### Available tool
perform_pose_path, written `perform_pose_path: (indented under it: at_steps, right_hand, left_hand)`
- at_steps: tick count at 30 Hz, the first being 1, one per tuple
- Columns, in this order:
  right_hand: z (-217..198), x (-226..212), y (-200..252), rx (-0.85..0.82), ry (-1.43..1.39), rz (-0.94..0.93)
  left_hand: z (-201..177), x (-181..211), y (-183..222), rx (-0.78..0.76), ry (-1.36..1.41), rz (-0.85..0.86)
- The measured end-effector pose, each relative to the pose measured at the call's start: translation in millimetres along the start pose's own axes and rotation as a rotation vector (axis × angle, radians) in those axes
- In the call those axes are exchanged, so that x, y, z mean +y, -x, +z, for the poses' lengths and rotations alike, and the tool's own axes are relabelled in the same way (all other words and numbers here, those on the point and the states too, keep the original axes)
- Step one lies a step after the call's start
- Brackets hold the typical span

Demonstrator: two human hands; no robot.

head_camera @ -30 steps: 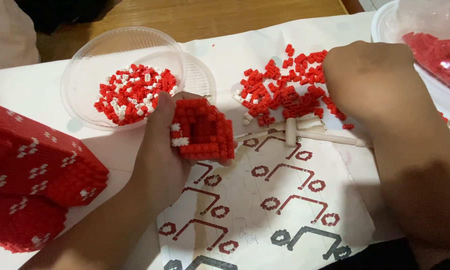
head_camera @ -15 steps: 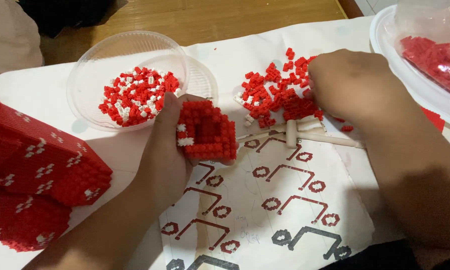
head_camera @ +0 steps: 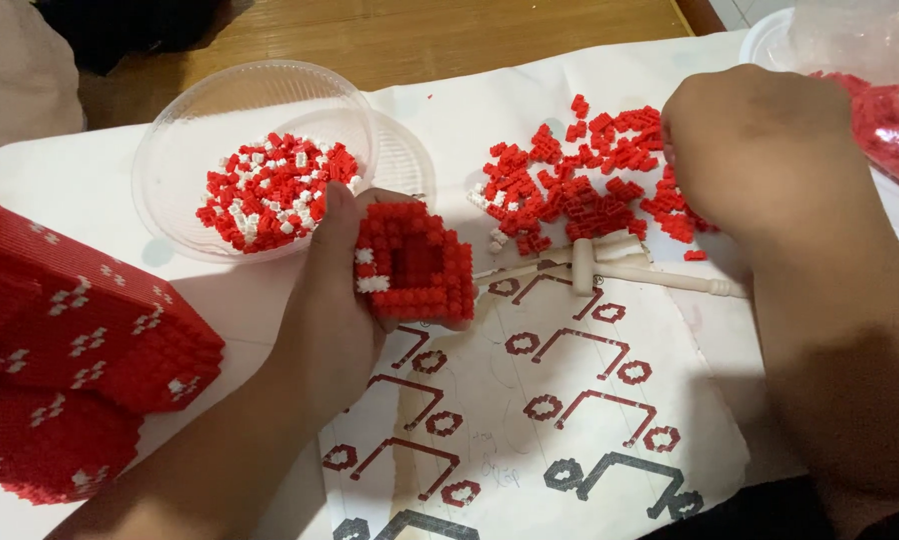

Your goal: Assembling a small structure using tiny interlocking plastic blocks and a small tool for alignment.

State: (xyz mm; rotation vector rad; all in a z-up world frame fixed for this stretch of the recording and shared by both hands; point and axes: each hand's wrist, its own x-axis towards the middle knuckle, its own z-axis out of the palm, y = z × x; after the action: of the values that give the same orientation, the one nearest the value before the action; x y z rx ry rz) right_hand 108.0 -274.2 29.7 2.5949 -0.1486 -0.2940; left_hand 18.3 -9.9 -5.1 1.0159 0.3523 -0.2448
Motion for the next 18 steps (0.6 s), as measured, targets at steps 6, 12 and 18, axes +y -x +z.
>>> perform_pose_path:
  at_steps: [6,12,18]
  right_hand:
    - [-0.6,3.6,-10.3,0.012,-0.144,0.079]
    - [2.0,-2.5,-9.5,-0.13,-0.048,0.037]
    - [-14.8,-4.2,9.1,-0.245,-0.055,-0.023]
  left_hand:
    - [-4.5,-3.9,-3.1,-0.061,0.027,0.043]
    - [-5.0,-6.2,-7.1,0.001,0.001,0.023]
    - [-9.2,-3.4,-2.1,-0.143,-0.06,0.097]
